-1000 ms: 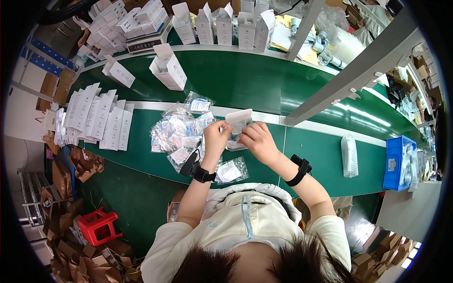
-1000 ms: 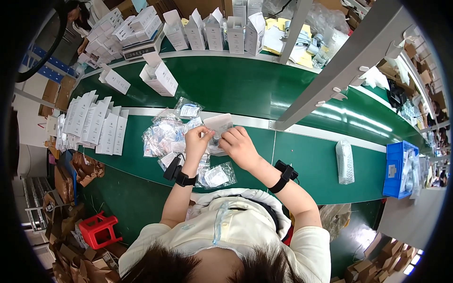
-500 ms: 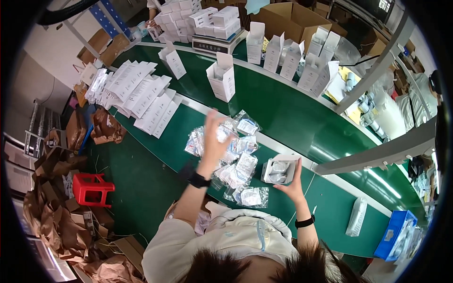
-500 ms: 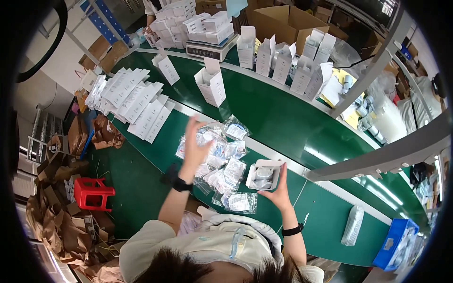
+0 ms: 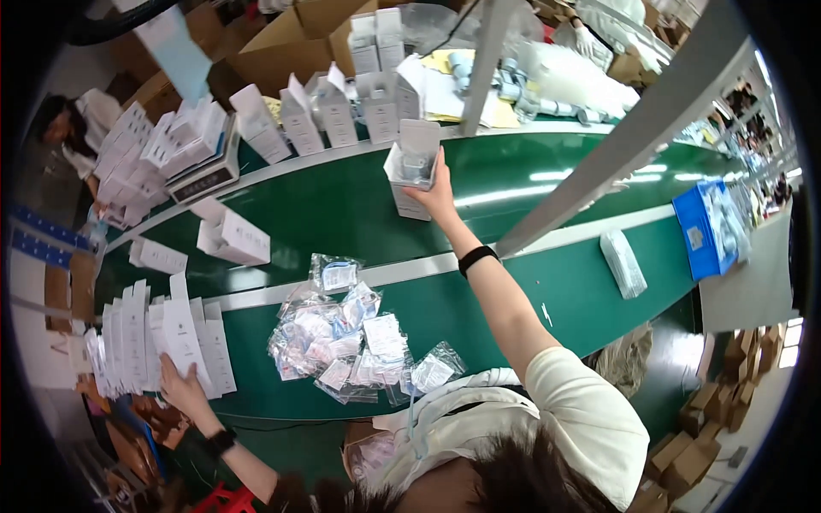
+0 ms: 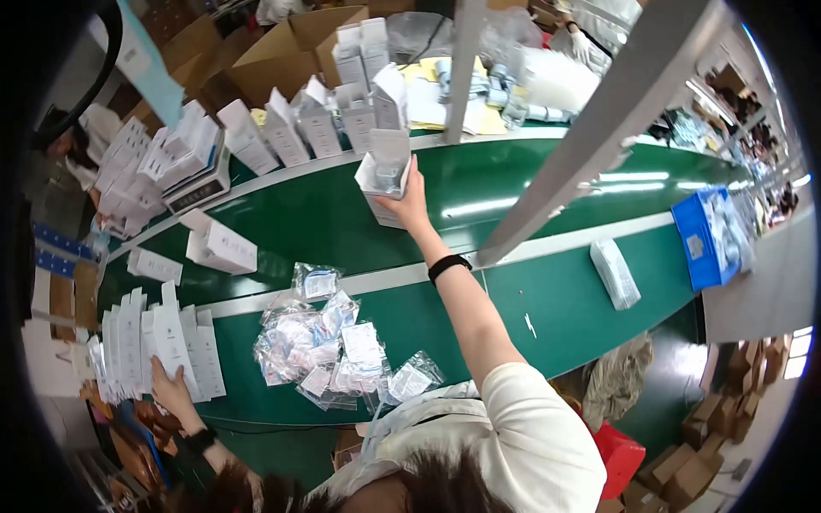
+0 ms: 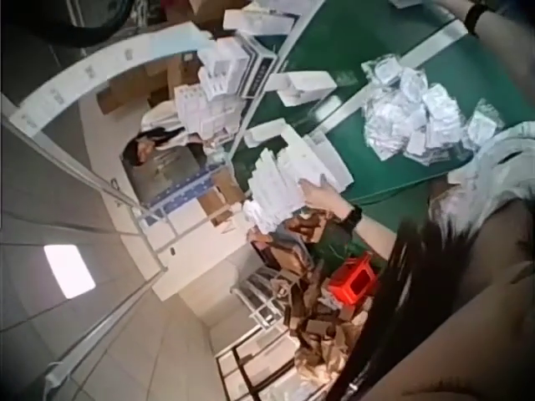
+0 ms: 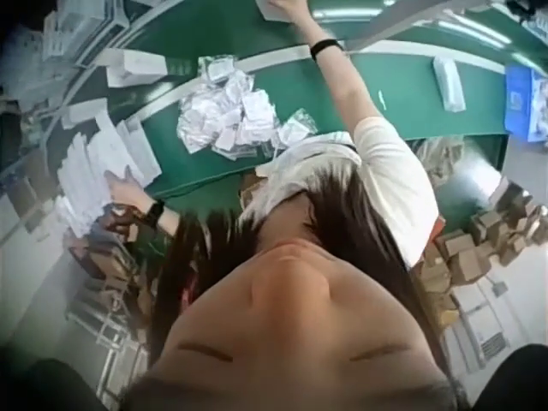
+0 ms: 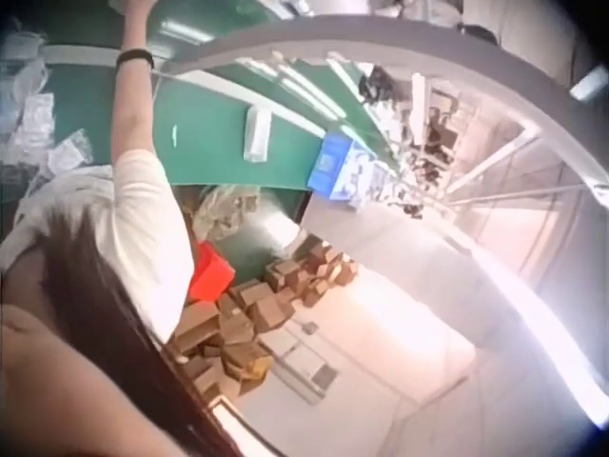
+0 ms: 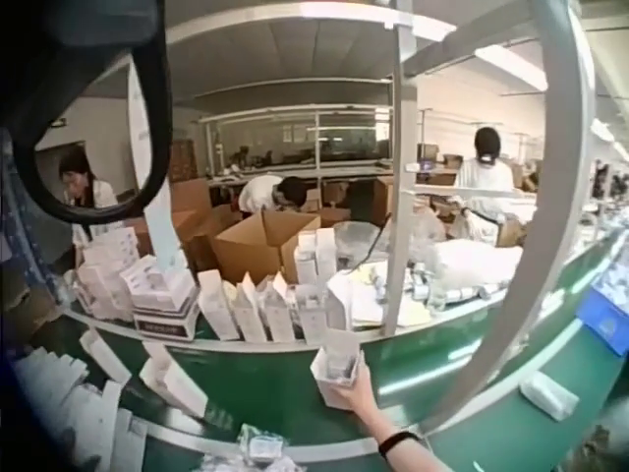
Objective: The person sorts small plastic bags from a large sack onto a table, then assembles product kits by placing a wrapped device and a small plastic bag into a cardboard box.
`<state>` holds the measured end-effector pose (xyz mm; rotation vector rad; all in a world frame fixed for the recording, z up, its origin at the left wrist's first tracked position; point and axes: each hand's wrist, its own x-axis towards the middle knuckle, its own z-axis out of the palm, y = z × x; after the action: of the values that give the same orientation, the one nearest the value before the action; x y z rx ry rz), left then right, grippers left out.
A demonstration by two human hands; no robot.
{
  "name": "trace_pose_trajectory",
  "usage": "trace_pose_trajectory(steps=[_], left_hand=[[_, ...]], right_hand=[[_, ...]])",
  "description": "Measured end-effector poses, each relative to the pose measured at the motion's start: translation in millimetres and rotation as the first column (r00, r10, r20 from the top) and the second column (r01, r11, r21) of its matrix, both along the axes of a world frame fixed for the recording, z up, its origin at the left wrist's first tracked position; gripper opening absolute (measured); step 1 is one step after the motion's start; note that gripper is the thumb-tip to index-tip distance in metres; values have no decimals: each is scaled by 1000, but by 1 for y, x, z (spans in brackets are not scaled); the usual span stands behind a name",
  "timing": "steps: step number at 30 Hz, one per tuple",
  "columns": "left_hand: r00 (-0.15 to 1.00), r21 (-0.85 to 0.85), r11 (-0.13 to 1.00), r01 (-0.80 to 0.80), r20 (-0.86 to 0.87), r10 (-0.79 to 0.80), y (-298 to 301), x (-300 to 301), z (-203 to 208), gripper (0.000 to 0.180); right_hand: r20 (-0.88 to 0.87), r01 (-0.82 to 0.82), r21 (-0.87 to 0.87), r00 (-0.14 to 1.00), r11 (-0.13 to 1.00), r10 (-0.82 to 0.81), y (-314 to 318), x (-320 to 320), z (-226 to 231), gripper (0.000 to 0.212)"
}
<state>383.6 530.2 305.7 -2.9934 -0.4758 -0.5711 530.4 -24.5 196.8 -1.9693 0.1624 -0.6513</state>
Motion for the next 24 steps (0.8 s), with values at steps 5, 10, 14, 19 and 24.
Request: trace_pose_trajectory(steps=[5, 10, 14, 19, 24], left_hand=[[953, -584, 752, 304, 176, -249, -208, -81, 22, 64], [815, -697, 448, 560, 366, -449, -350, -113, -24, 68], [579, -838, 39, 544, 341, -741, -396, -113, -27, 89], [438, -891, -450, 53, 426, -792, -443, -91, -12, 100], [540, -888, -460, 4, 389, -746, -447, -86, -12, 100]], right_hand=[[-98, -81, 245, 989, 966, 108, 24, -74, 8, 115], [291, -615, 768, 585, 179, 757, 38, -245, 52, 112], [-44, -319, 838, 769, 442, 638, -25, -289, 65, 107], [-48, -451, 715, 731, 534, 681, -99, -317, 48, 57], [-266, 244, -863, 524, 443, -809, -270, -327, 20, 74]])
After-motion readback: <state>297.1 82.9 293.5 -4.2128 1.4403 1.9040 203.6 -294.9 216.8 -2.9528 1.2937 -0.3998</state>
